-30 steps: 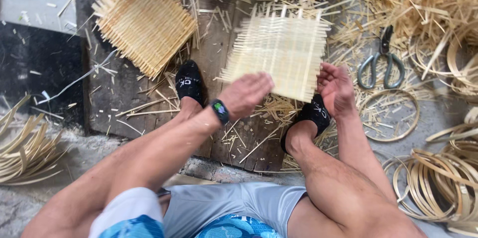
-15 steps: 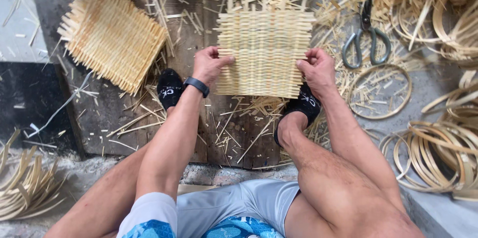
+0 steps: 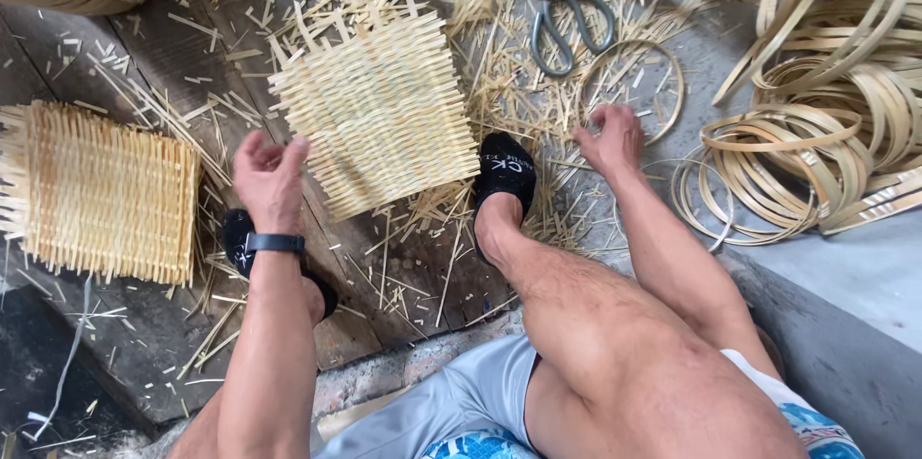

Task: The person sits on the floor assembling a round woven bamboo basket. They trim bamboo strips with scissors, fit a woven bamboo mat over a round wooden mold, bend and secure a thin bamboo rim around the mat edge, and press the formed basket into shape.

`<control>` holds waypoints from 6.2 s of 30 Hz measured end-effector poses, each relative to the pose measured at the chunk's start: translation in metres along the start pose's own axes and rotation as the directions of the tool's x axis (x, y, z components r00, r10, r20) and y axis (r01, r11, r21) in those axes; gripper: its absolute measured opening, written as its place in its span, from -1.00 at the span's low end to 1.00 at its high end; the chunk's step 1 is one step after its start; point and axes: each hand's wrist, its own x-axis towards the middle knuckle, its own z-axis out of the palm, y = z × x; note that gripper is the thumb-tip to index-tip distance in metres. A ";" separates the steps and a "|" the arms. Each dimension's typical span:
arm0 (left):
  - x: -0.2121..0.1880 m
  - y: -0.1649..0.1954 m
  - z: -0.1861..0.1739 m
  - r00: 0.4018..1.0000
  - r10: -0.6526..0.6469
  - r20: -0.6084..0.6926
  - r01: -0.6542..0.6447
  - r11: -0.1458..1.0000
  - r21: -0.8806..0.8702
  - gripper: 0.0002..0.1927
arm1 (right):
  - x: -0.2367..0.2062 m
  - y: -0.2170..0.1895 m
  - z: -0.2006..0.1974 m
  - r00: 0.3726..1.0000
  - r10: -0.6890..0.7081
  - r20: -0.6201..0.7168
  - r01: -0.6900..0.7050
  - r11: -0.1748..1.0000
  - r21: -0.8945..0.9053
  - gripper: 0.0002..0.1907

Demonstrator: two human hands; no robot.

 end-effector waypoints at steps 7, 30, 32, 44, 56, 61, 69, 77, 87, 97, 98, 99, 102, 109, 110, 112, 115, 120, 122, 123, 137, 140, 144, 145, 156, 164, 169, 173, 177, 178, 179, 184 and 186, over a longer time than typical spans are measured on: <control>-0.039 0.080 -0.003 0.754 0.652 -0.081 -0.630 0.753 0.190 -0.74 | -0.002 -0.049 -0.098 0.999 -0.003 -0.034 0.009 0.984 0.179 -0.86; -0.145 0.223 -0.047 0.629 0.125 0.767 0.468 0.727 -0.503 -0.26 | -0.071 -0.360 -0.308 -0.046 -0.993 -0.111 0.999 -0.043 -0.033 -0.79; -0.145 0.220 -0.043 0.600 0.083 0.795 0.476 0.762 -0.439 -0.27 | -0.079 -0.367 -0.301 -0.098 -0.990 -0.106 0.990 -0.086 -0.114 -0.84; -0.151 0.196 -0.024 0.756 -0.101 0.647 0.520 0.692 -0.501 -0.25 | -0.091 -0.363 -0.271 0.062 -0.987 -0.150 0.987 0.083 -0.138 -0.91; -0.116 0.197 -0.064 0.788 0.337 0.514 0.232 0.612 -0.756 0.02 | -0.035 -0.339 -0.272 0.500 -0.851 -0.157 0.811 0.397 0.430 -0.88; -0.130 0.186 -0.056 0.853 0.390 0.346 -0.095 0.769 -0.632 -0.40 | -0.036 -0.329 -0.232 0.720 -0.678 -0.149 0.634 0.554 0.540 -0.82; -0.129 0.162 -0.026 0.972 0.109 0.209 0.119 0.535 -0.837 -0.75 | -0.093 -0.335 -0.165 0.702 -0.709 0.073 0.509 0.570 0.645 -0.70; -0.121 0.143 -0.031 0.970 0.123 0.210 0.058 0.723 -0.689 -0.61 | -0.062 -0.301 -0.161 0.698 -0.687 0.202 0.336 0.563 0.755 -0.75; -0.102 0.108 -0.034 0.964 0.029 0.264 0.126 0.825 -0.550 -0.19 | 0.135 -0.160 -0.188 0.996 0.045 -0.077 0.065 0.219 0.973 -0.56; -0.091 0.112 -0.011 0.922 0.340 0.184 -0.281 0.916 -0.285 -0.59 | 0.185 -0.074 -0.077 0.941 -0.335 -0.057 0.324 0.934 -0.149 -0.58; -0.088 0.110 -0.008 0.932 0.313 0.181 -0.254 0.923 -0.288 -0.61 | 0.195 -0.076 -0.071 0.969 -0.247 0.022 0.243 0.932 -0.268 -0.52; -0.084 0.107 -0.005 0.941 0.286 0.182 -0.226 0.930 -0.291 -0.63 | 0.201 -0.076 -0.068 0.986 -0.143 0.088 0.166 0.906 -0.390 -0.46; -0.073 0.099 -0.002 0.971 0.192 0.146 -0.154 0.959 -0.239 -0.67 | 0.207 -0.063 -0.064 0.973 -0.059 0.224 0.185 0.783 -0.594 -0.64; -0.078 0.100 -0.008 0.965 0.215 0.149 -0.176 0.954 -0.241 -0.67 | 0.125 -0.032 -0.100 0.846 -0.066 0.529 0.398 0.739 -0.543 -0.76; -0.082 0.101 -0.009 0.958 0.237 0.163 -0.201 0.957 -0.209 -0.67 | 0.108 -0.032 -0.113 0.828 -0.051 0.558 0.405 0.742 -0.535 -0.75; -0.092 0.106 -0.009 0.939 0.285 0.192 -0.258 0.954 -0.152 -0.67 | 0.082 -0.036 -0.144 0.836 -0.130 0.533 0.430 0.758 -0.490 -0.72; -0.113 0.113 -0.001 0.886 0.409 0.218 -0.405 0.912 -0.063 -0.72 | 0.045 -0.051 -0.195 0.864 -0.391 0.317 0.488 0.807 -0.334 -0.72; -0.154 0.143 0.052 0.747 0.573 0.338 -0.504 0.819 -0.275 -0.64 | -0.016 -0.112 -0.261 0.833 -0.494 0.249 0.489 0.868 0.088 -0.75; -0.165 0.162 0.077 0.746 0.534 0.398 -0.352 0.823 -0.445 -0.60 | -0.045 -0.150 -0.270 0.717 -0.685 0.128 0.653 0.724 0.221 -0.81; -0.171 0.170 0.083 0.749 0.512 0.422 -0.253 0.808 -0.532 -0.60 | -0.058 -0.169 -0.274 0.642 -0.764 0.062 0.724 0.631 0.280 -0.83; -0.179 0.181 -0.018 0.702 0.486 0.520 0.032 0.708 -0.705 -0.63 | -0.074 -0.291 -0.312 0.402 -0.914 -0.050 0.832 0.342 0.438 -0.71; -0.175 0.178 -0.042 0.607 0.513 0.607 0.026 0.750 -0.661 -0.57 | -0.072 -0.288 -0.306 0.455 -0.885 0.102 0.685 0.420 0.595 -0.72; -0.180 0.175 -0.052 0.610 0.612 0.504 -0.362 0.781 -0.509 -0.70 | -0.073 -0.280 -0.305 0.515 -0.842 0.161 0.599 0.488 0.635 -0.75; -0.182 0.174 -0.051 0.611 0.637 0.470 -0.420 0.764 -0.489 -0.72 | -0.073 -0.278 -0.305 0.514 -0.837 0.186 0.577 0.498 0.647 -0.75; -0.192 0.178 -0.038 0.494 0.824 0.278 -0.732 0.566 -0.379 -0.80 | -0.078 -0.271 -0.306 0.512 -0.845 0.151 0.638 0.492 0.593 -0.78; -0.199 0.176 -0.023 0.640 0.748 0.175 -0.657 0.651 -0.381 -0.77 | -0.101 -0.282 -0.304 0.566 -0.815 -0.123 0.759 0.457 0.464 -0.81; -0.188 0.185 -0.029 0.738 0.537 0.410 -0.158 0.727 -0.668 -0.60 | -0.089 -0.293 -0.302 0.482 -0.844 -0.233 0.854 0.395 0.338 -0.75; -0.165 0.203 -0.032 0.585 0.195 0.787 0.396 0.778 -0.488 -0.20 | -0.081 -0.307 -0.293 0.212 -0.945 -0.251 0.972 0.178 0.152 -0.84; -0.156 0.208 -0.021 0.583 -0.027 0.812 0.413 0.870 -0.268 -0.19 | -0.086 -0.318 -0.274 0.113 -0.960 -0.256 0.989 0.133 -0.061 -0.88; -0.155 0.206 -0.019 0.618 -0.002 0.786 0.388 0.870 -0.303 -0.20 | -0.087 -0.319 -0.270 0.127 -0.959 -0.254 0.987 0.148 -0.066 -0.88; -0.155 0.203 -0.016 0.649 0.023 0.761 0.362 0.870 -0.335 -0.22 | -0.088 -0.320 -0.265 0.144 -0.957 -0.252 0.983 0.167 -0.072 -0.88; -0.150 0.182 -0.009 0.696 0.022 0.718 0.404 0.814 -0.417 -0.22 | -0.089 -0.324 -0.248 0.204 -0.951 -0.234 0.975 0.218 -0.036 -0.89; -0.141 0.175 -0.010 0.638 0.037 0.770 0.481 0.761 -0.435 -0.20 | -0.079 -0.329 -0.243 0.220 -0.949 -0.224 0.973 0.229 -0.012 -0.94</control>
